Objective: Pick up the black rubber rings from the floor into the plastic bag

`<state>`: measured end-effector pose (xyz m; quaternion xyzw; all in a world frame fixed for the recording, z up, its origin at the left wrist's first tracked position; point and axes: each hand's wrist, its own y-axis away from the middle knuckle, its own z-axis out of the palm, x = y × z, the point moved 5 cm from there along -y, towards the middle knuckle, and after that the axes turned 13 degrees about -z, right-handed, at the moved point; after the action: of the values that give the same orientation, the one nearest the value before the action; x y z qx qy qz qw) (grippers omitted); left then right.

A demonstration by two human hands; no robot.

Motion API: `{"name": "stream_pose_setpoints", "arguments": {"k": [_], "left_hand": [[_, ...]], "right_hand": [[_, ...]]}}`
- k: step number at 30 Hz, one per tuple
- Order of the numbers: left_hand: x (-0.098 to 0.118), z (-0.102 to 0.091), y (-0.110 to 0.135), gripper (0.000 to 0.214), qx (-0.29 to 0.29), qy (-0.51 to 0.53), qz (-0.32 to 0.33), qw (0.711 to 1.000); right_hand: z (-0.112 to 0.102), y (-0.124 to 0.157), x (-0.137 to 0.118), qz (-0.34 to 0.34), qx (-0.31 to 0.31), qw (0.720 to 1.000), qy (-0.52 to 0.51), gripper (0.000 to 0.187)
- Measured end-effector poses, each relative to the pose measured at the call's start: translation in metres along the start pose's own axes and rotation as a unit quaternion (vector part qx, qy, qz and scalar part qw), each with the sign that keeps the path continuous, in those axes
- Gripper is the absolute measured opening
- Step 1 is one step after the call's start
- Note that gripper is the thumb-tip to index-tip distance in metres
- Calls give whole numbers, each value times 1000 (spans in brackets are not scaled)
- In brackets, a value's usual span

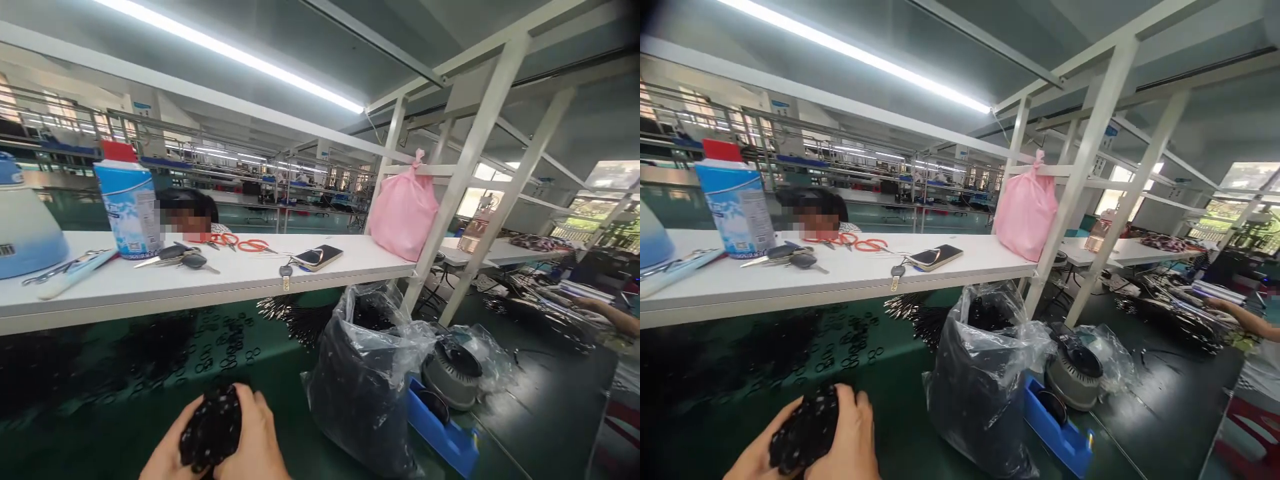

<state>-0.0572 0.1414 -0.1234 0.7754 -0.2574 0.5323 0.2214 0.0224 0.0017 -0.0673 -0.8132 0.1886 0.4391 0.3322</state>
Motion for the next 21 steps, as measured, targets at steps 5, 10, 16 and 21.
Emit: {"name": "stream_pose_setpoints", "arguments": {"k": [5,10,16,21], "left_hand": [[118,37,12,76,-22,25,65,997],[230,99,36,69,-59,39,162,984],[301,194,27,63,-48,22,218,975],[304,261,-1,59,-29,-40,218,975]], "right_hand": [[-91,-19,-47,-60,48,997,31,70],[-190,-36,-71,-135,100,983,77,68],[-295,-55,-61,-157,144,964,160,73],[-335,-69,-8,-111,154,962,197,73]]}}
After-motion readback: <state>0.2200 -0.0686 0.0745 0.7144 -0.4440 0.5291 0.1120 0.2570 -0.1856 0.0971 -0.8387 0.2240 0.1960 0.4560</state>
